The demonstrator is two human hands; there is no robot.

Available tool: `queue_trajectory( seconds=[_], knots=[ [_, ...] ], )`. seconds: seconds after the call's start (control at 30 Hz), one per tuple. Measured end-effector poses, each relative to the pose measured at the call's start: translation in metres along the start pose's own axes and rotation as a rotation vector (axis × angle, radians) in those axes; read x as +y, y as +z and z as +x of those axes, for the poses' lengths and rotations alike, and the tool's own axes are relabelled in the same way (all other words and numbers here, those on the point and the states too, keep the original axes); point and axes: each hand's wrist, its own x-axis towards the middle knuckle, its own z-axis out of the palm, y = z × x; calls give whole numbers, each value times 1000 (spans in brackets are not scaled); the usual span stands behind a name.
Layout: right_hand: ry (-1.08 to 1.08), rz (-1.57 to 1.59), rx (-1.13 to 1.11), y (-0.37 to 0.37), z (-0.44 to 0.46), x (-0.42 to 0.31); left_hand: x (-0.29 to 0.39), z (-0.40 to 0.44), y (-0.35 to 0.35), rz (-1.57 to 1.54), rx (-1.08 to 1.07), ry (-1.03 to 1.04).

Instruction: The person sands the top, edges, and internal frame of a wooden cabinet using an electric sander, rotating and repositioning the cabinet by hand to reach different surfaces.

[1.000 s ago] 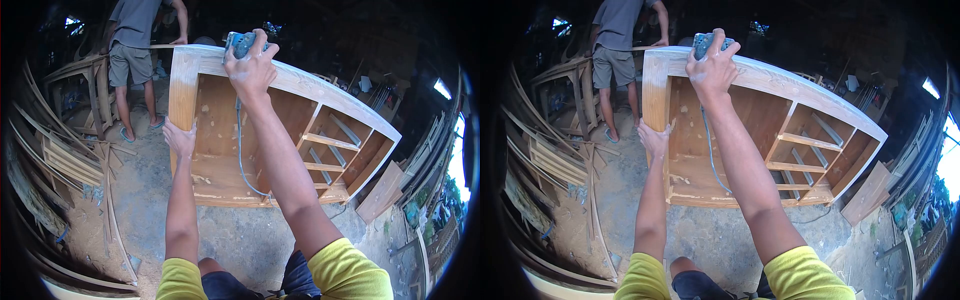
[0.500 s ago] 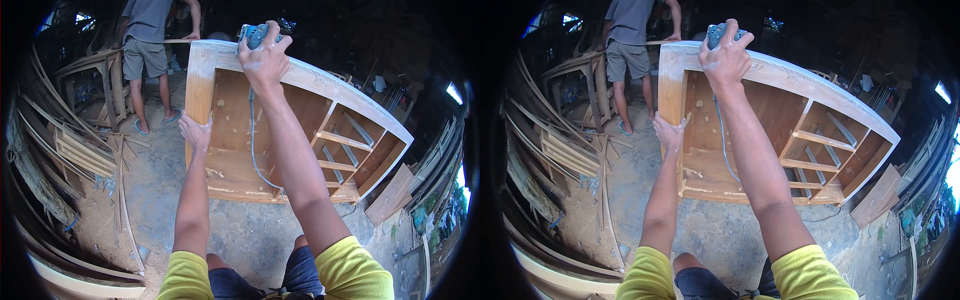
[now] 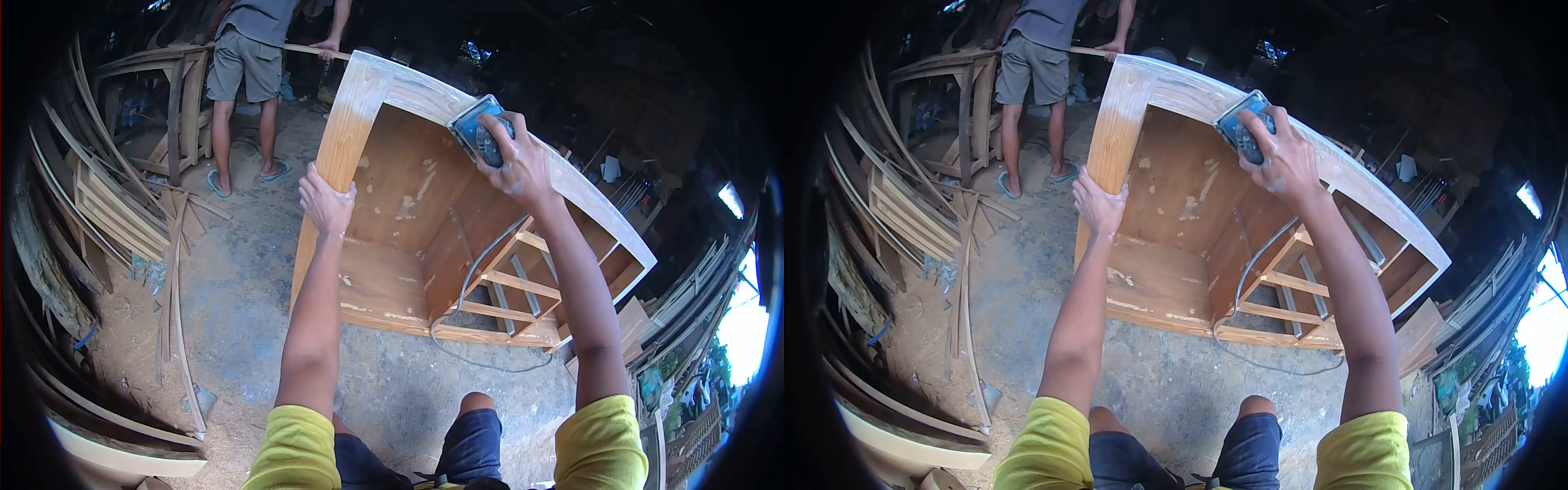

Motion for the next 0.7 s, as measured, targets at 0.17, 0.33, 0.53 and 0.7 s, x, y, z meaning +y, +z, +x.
queue_trajectory(
  seconds=[0.17,0.33,0.53,0.7],
  knots=[
    [-217,-46,-174,7,12,-13,0,0,-3,0,8,12],
    [-209,-73,-272,-10,24,-13,1,3,-5,4,18,24],
    [-246,-130,-281,-10,32,-11,1,1,-1,11,17,-3],
    [-306,-112,-201,-15,40,0,-1,1,-2,16,26,34]
  ],
)
